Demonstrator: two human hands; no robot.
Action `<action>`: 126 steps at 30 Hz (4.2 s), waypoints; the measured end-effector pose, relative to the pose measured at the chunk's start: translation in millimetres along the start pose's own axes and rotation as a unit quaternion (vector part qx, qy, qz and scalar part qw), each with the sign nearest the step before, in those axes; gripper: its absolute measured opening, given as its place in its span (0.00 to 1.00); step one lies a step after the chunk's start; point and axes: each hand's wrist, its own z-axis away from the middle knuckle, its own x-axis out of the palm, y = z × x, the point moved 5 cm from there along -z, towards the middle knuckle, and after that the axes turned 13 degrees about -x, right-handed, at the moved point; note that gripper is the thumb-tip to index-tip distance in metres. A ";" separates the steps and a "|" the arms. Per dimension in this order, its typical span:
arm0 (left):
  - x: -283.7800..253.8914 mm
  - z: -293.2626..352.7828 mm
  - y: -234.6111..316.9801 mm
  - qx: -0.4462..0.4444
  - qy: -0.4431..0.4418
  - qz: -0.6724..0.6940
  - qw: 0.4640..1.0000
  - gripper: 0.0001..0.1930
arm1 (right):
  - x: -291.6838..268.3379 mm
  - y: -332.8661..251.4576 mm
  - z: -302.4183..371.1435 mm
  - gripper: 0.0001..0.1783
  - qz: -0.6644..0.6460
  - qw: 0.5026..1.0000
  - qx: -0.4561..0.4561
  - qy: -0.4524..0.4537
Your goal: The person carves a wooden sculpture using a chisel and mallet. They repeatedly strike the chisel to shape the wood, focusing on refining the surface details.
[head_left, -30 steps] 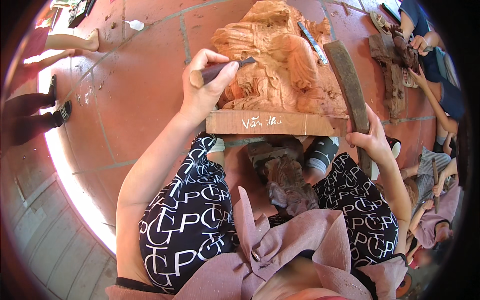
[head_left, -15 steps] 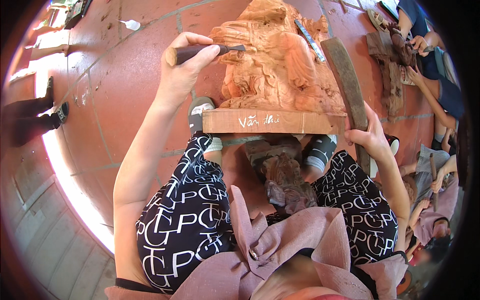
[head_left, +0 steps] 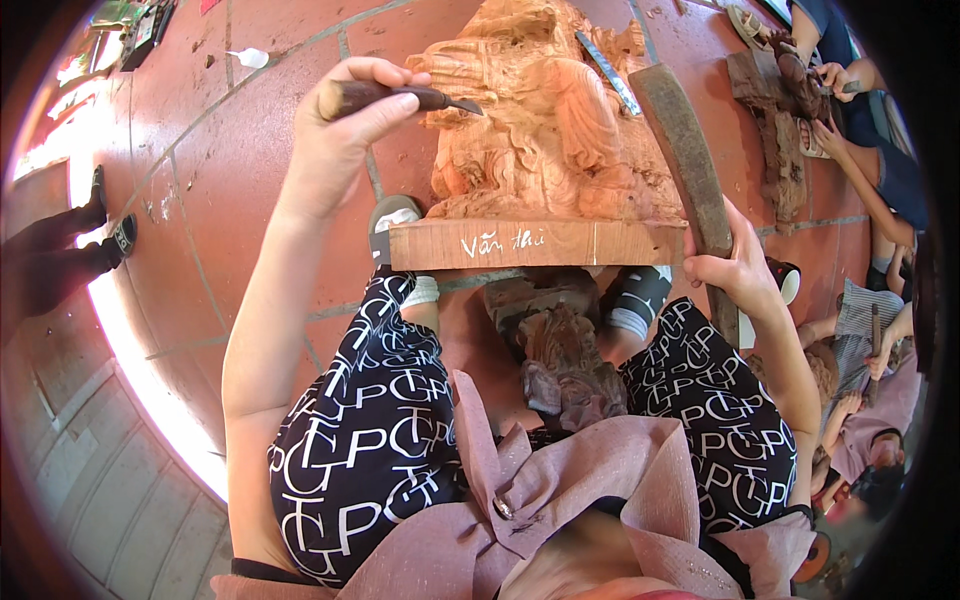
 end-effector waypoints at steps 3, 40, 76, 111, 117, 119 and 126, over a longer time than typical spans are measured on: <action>14.2 8.4 -7.0 -0.016 0.029 -0.061 0.998 0.10 | 0.8 -0.9 -0.1 0.29 0.004 1.000 0.001 -0.003; -3.1 -18.5 7.5 0.002 0.025 0.037 0.999 0.12 | -0.1 0.9 -1.3 0.30 0.008 1.000 -0.001 -0.007; 34.3 -90.9 30.8 -0.011 -0.111 -0.111 0.988 0.18 | -24.4 -155.6 -124.3 0.47 0.433 0.785 -0.441 -0.038; 18.2 -77.0 23.8 -0.024 -0.065 -0.110 0.991 0.15 | 9.3 -165.9 -107.3 0.36 0.368 0.874 -0.309 0.068; 2.4 -60.6 15.8 -0.012 -0.043 -0.133 0.990 0.16 | 26.2 -173.6 -115.6 0.41 0.297 0.890 -0.346 0.020; 4.2 -57.2 15.8 0.010 -0.047 -0.164 0.985 0.17 | 29.1 -173.4 -113.2 0.43 0.270 0.917 -0.293 0.032; 30.4 -58.7 19.6 0.031 -0.112 -0.114 0.987 0.16 | 9.0 -153.9 -127.2 0.42 0.435 0.773 -0.462 0.026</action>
